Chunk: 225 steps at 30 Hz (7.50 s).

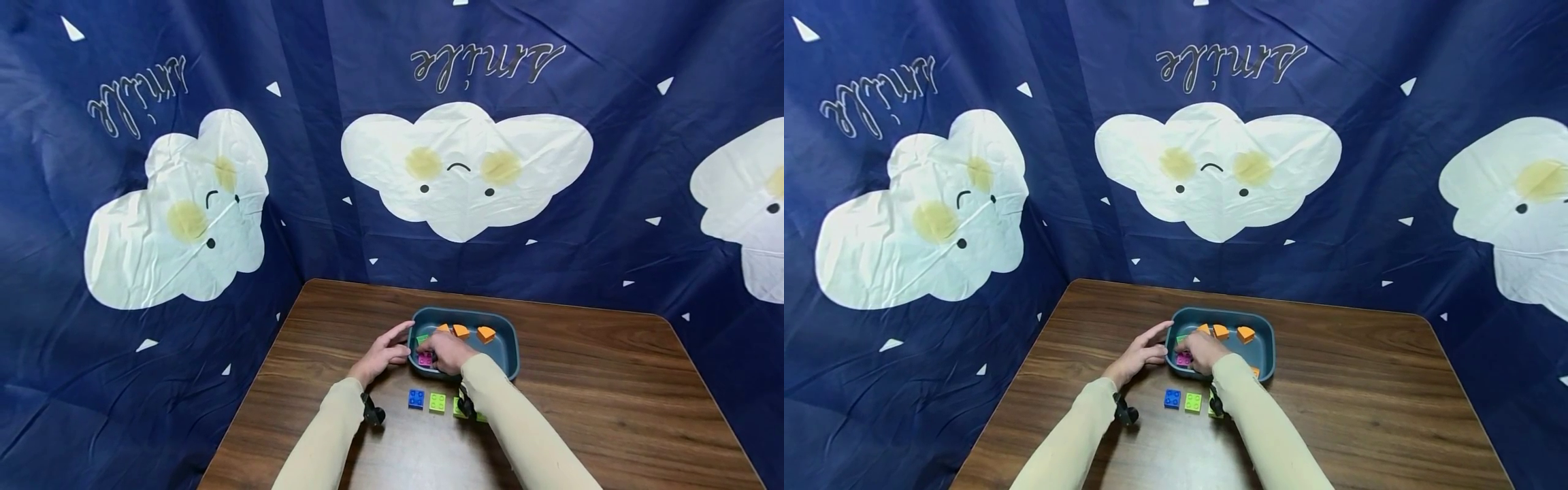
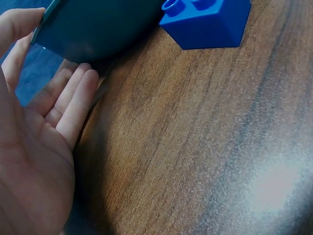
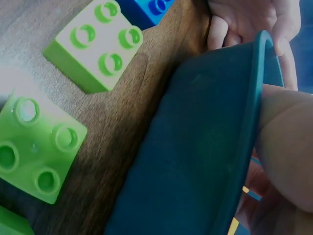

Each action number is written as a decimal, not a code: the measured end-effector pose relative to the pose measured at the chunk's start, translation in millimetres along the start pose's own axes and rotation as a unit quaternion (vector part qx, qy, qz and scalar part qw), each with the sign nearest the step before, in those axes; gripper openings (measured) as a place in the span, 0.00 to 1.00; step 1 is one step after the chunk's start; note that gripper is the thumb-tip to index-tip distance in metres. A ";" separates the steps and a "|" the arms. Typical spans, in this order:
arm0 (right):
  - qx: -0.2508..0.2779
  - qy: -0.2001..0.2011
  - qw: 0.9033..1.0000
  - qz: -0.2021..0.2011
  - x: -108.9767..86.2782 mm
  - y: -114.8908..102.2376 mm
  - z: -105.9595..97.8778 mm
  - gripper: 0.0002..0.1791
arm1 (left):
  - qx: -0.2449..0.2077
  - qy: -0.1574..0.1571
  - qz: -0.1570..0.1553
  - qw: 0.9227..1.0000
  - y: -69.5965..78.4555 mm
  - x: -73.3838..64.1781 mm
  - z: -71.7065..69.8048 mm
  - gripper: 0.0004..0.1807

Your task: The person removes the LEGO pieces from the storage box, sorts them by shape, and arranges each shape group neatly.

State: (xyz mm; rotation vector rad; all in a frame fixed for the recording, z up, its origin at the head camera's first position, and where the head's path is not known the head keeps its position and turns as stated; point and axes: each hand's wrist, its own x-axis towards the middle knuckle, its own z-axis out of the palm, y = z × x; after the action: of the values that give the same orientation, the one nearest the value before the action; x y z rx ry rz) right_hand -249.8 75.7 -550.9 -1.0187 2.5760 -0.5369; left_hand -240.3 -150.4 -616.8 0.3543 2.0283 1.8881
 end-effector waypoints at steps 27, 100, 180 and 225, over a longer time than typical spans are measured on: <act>-0.018 0.009 0.999 0.035 -6.8 14.0 0.8 0.08 | -0.001 0.009 -0.006 1.000 -0.7 0.6 0.1 0.36; 0.068 0.295 0.953 -0.002 -203.6 19.8 24.0 0.23 | -0.009 0.000 -0.016 1.000 -5.6 5.0 -3.2 0.37; 0.077 0.276 0.957 0.043 -200.6 59.5 80.1 0.23 | -0.008 0.000 -0.007 1.000 -3.7 5.4 -1.3 0.37; 0.079 0.275 0.957 0.057 -210.9 52.2 65.9 0.27 | -0.011 0.003 -0.015 1.000 -3.6 4.7 -1.3 0.37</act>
State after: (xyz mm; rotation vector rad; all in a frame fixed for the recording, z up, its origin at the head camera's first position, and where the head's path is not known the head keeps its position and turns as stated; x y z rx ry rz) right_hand -105.8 244.2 -600.1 -0.7350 2.9706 -1.1076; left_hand -245.0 -149.9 -620.7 0.3109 2.0030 1.8932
